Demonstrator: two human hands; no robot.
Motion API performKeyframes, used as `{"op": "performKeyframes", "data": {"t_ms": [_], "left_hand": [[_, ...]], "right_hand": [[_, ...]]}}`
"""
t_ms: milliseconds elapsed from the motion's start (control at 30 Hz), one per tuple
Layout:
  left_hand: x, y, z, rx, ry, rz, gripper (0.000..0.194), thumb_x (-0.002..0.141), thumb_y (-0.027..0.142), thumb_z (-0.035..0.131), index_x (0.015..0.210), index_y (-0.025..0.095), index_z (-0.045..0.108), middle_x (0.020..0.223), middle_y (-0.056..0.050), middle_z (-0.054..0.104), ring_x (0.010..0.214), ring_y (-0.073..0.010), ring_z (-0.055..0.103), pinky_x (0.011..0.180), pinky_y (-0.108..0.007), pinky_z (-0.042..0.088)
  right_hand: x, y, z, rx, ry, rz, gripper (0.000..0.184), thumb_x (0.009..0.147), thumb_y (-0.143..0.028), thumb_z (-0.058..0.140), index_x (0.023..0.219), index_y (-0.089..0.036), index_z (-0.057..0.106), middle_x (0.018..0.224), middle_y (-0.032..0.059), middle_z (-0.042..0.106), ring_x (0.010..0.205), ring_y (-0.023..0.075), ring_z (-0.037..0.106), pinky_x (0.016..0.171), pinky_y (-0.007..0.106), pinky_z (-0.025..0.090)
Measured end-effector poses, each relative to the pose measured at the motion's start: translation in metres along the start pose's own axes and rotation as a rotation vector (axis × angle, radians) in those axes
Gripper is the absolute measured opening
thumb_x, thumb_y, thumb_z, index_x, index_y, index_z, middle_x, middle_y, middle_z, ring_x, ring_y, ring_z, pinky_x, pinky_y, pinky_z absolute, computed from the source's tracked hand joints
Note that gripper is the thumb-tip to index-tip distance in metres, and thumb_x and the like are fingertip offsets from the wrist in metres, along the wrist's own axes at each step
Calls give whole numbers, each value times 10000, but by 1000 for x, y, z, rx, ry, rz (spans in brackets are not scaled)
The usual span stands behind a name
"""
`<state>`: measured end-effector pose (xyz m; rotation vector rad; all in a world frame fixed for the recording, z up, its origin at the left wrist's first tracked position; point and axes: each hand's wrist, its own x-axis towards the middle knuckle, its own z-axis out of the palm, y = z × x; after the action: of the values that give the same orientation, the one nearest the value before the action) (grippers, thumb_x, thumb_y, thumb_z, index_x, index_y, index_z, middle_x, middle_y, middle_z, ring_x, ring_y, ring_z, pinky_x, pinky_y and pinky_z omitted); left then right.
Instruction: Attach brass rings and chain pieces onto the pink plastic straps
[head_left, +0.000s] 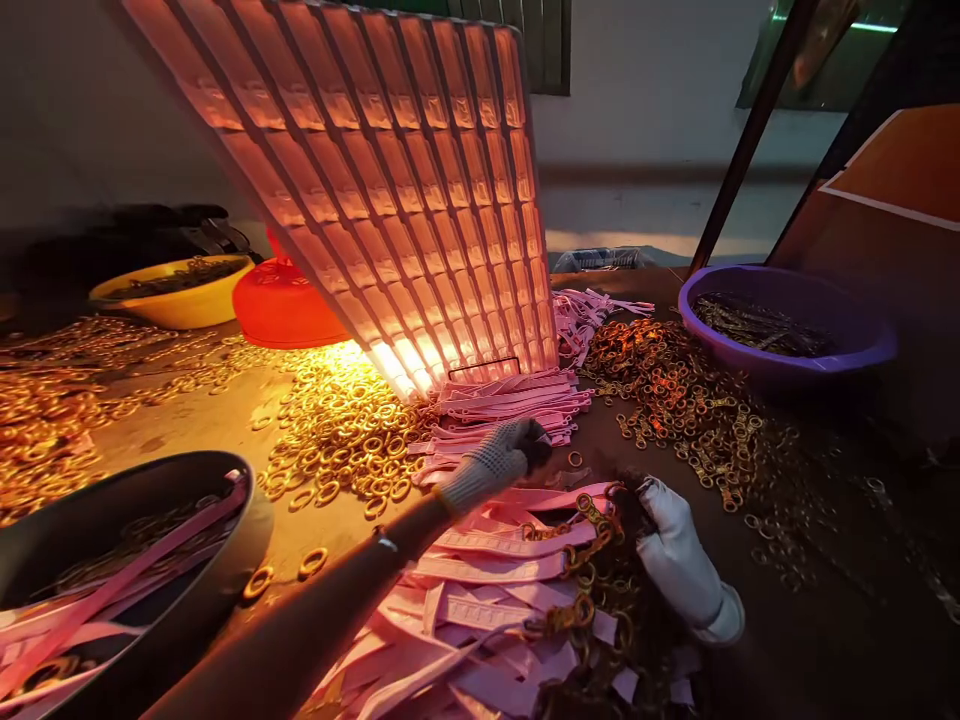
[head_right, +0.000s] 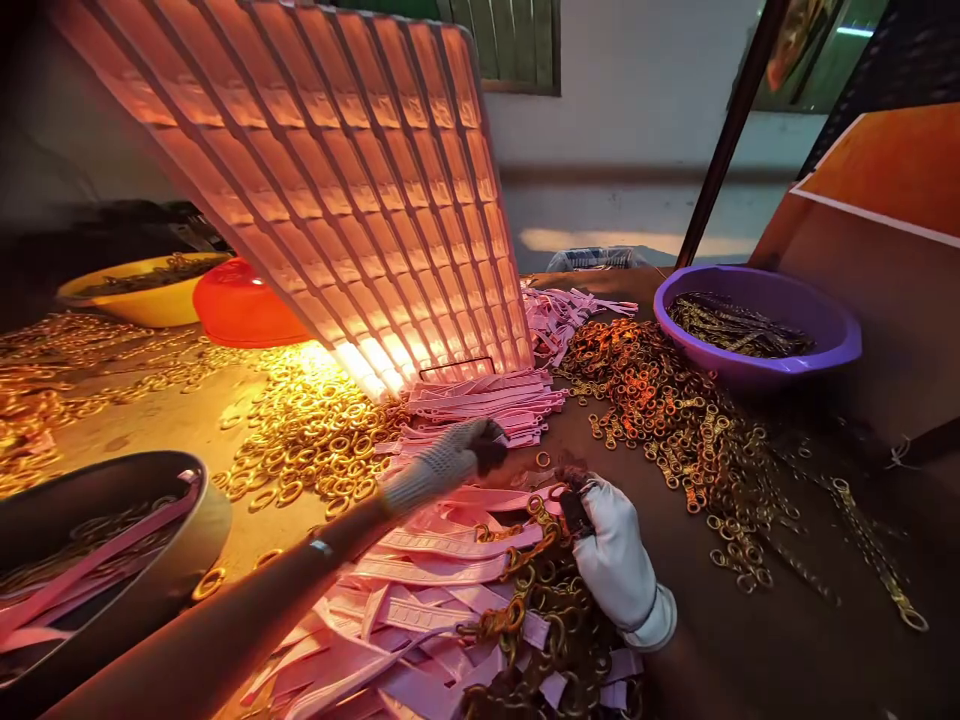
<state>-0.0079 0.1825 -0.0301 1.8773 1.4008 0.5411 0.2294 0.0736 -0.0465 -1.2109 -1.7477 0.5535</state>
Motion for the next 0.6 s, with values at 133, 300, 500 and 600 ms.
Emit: {"op": "performKeyframes", "data": {"t_ms": [133, 300, 500, 600], "left_hand": [[-58, 28, -20, -361, -28, 7, 273, 853, 408, 578, 829, 140, 628, 707, -50, 666, 545, -106, 545, 538, -234, 453], [-99, 46, -17, -607, -36, -73, 326, 796, 438, 684, 652, 151, 625, 561, -30, 613, 466, -96, 481, 467, -220, 373], [-124, 49, 4, -380, 48, -21, 270, 824, 356, 648, 617, 186, 614, 523, 3, 552, 476, -107, 413, 480, -226, 291], [-134, 48, 16, -160, 140, 122, 145, 823, 242, 636, 691, 197, 675, 671, -28, 680, 595, -147, 531, 569, -243, 361]], "right_hand": [[19, -44, -5, -132, -163, -130, 338, 881, -120, 509, 1135, -222, 708, 996, 73, 747, 909, 212, 680, 838, 318, 554], [25, -78, 12, -520, -329, -214, 187, 828, -96, 541, 922, -180, 679, 845, 75, 700, 776, 199, 630, 714, 283, 463], [4, -85, 27, -951, -80, -526, 286, 870, -4, 472, 686, -189, 590, 624, 83, 604, 547, 204, 512, 540, 327, 253], [-3, -77, 27, -965, -13, -589, 330, 893, 6, 444, 666, -199, 567, 609, 82, 598, 532, 204, 505, 536, 336, 238]]}}
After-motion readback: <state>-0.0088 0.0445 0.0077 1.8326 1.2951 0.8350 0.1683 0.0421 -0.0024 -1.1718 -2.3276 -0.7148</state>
